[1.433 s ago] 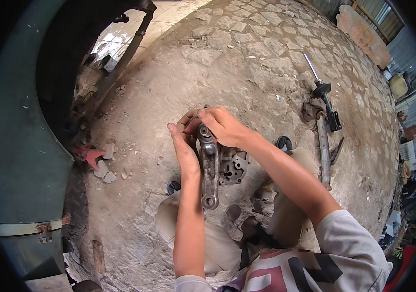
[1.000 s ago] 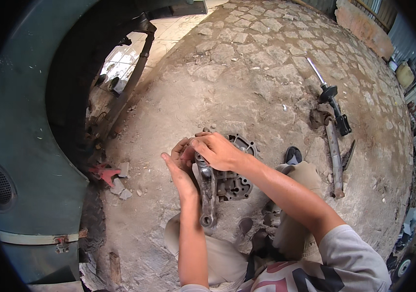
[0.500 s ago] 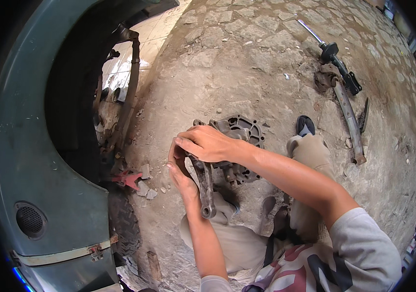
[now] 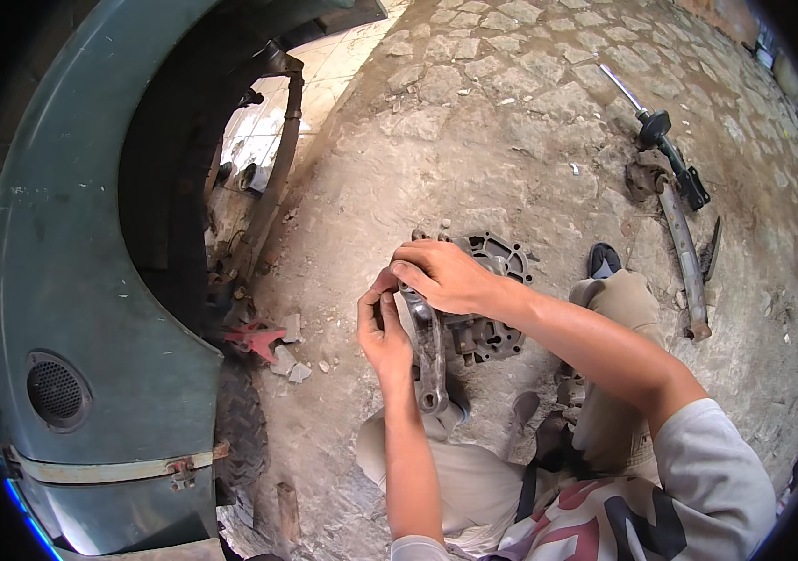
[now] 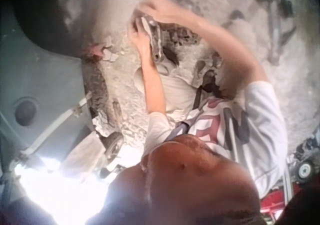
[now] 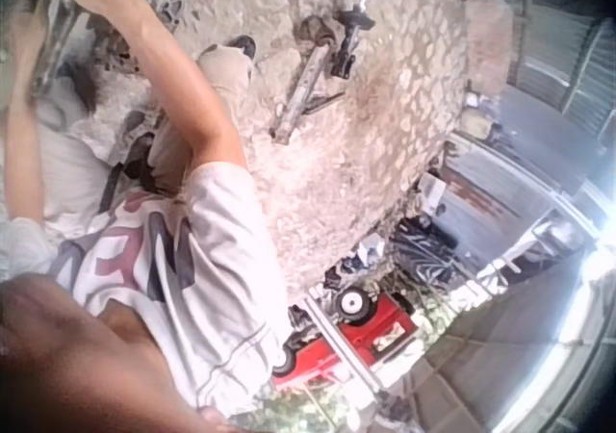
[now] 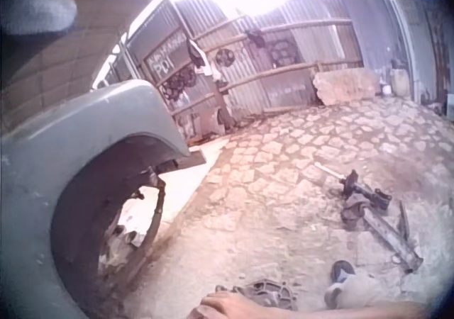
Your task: The person sits on the ground and uses a piece of sandpaper to sand a metal car part. They repeatedly rub the sandpaper over the surface, turning the part to access different areas.
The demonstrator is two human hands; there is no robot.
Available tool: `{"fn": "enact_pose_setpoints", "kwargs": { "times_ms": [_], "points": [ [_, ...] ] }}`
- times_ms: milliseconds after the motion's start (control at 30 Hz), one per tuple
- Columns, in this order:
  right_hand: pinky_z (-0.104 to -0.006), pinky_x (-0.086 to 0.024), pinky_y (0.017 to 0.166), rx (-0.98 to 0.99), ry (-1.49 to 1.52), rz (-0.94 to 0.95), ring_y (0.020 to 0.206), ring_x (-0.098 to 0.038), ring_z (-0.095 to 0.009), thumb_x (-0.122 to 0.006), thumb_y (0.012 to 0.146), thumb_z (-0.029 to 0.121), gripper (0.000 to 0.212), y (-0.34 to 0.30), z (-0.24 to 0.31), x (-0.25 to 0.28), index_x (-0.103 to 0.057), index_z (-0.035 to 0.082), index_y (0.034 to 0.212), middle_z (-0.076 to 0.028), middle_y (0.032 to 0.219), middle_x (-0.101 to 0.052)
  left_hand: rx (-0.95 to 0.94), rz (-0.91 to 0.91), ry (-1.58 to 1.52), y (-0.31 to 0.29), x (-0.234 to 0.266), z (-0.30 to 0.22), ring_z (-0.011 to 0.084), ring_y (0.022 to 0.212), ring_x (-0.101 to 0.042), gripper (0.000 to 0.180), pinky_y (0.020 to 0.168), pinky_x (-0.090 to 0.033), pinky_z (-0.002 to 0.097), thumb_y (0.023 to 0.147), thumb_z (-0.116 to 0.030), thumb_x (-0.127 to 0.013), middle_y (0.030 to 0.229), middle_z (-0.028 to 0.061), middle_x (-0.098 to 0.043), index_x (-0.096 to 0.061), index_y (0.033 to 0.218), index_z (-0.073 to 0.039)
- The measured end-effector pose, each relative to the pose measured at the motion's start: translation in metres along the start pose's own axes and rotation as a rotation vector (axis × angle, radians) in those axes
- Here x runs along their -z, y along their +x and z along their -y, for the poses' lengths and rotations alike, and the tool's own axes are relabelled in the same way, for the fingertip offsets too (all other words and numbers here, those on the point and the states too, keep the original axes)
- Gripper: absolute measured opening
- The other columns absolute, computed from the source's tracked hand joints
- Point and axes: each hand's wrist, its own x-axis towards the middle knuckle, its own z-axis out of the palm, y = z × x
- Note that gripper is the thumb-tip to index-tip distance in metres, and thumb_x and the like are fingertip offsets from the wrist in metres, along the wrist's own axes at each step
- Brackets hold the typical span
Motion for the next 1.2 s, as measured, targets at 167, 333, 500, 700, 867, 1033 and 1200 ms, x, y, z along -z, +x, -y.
{"fn": "enact_pose_setpoints", "kwargs": {
  "times_ms": [167,333,500,700,867,1033,1200],
  "points": [
    [-0.0463,-0.050,0.087,-0.033,0.042,0.031,0.095,-0.065,-0.040,-0.046,0.103,0.038,0.043,0.004,0.004,-0.002,-0.071,0.003,0.102,-0.020,0.097,-0.069,-0.039,0.012,0.049,-0.001,0.008,0.000,0.0160,0.108,-0.062,0.018,0.099,-0.047,0.0312,0.106,-0.003,-0.051,0.113,0.0119,-0.068,-0.062,0.117,0.004],
    [-0.0463,-0.051,0.087,-0.013,0.046,0.054,0.096,-0.068,-0.039,-0.045,0.103,0.039,0.045,0.004,0.004,-0.001,-0.072,0.002,0.104,-0.019,0.097,-0.072,-0.010,0.075,-0.008,0.005,0.006,0.001,0.0150,0.105,-0.061,0.016,0.096,-0.048,0.0301,0.104,-0.001,-0.052,0.111,0.0111,-0.067,-0.061,0.116,0.004],
    [-0.0444,-0.053,0.085,-0.061,0.039,0.073,0.093,-0.069,-0.038,-0.045,0.103,0.040,0.047,0.005,0.003,-0.001,-0.072,0.001,0.101,-0.019,0.096,-0.073,-0.013,0.015,-0.031,-0.004,0.004,0.000,0.0223,0.107,-0.064,0.040,0.100,-0.049,0.0376,0.112,-0.027,-0.040,0.112,0.0156,-0.067,-0.060,0.120,0.007],
    [-0.0459,-0.052,0.080,-0.089,0.065,0.018,0.084,-0.068,-0.039,-0.042,0.105,0.039,0.049,0.003,0.003,-0.010,-0.072,0.001,0.097,-0.021,0.090,-0.071,-0.001,0.019,-0.213,-0.006,0.013,-0.004,0.0246,0.108,-0.066,0.048,0.096,-0.051,0.0390,0.111,-0.037,-0.043,0.116,0.0153,-0.068,-0.059,0.123,0.007],
    [-0.0453,-0.051,0.082,-0.089,0.148,-0.068,0.085,-0.067,-0.039,-0.040,0.106,0.038,0.049,0.005,0.000,-0.011,-0.072,0.002,0.096,-0.020,0.087,-0.070,-0.078,0.016,0.061,0.001,0.007,0.002,0.0202,0.104,-0.066,0.030,0.091,-0.054,0.0344,0.109,-0.022,-0.051,0.114,0.0143,-0.068,-0.060,0.120,0.005],
    [-0.0439,-0.050,0.089,-0.053,0.140,-0.064,0.087,-0.067,-0.037,-0.039,0.107,0.037,0.048,0.003,0.011,-0.013,-0.073,0.005,0.096,-0.016,0.088,-0.072,-0.030,-0.053,-0.066,0.003,0.009,-0.003,0.0150,0.095,-0.064,0.015,0.090,-0.053,0.0317,0.105,-0.010,-0.057,0.101,0.0089,-0.068,-0.061,0.110,0.003],
    [-0.0518,-0.042,0.106,-0.043,0.047,-0.052,0.087,-0.068,-0.036,-0.039,0.107,0.037,0.047,0.003,0.004,-0.014,-0.073,0.008,0.095,-0.014,0.083,-0.071,-0.126,-0.029,0.095,0.003,0.005,0.007,0.0146,0.088,-0.066,0.019,0.082,-0.056,0.0310,0.107,-0.012,-0.054,0.100,0.0108,-0.069,-0.062,0.111,0.004]
  ]
}}
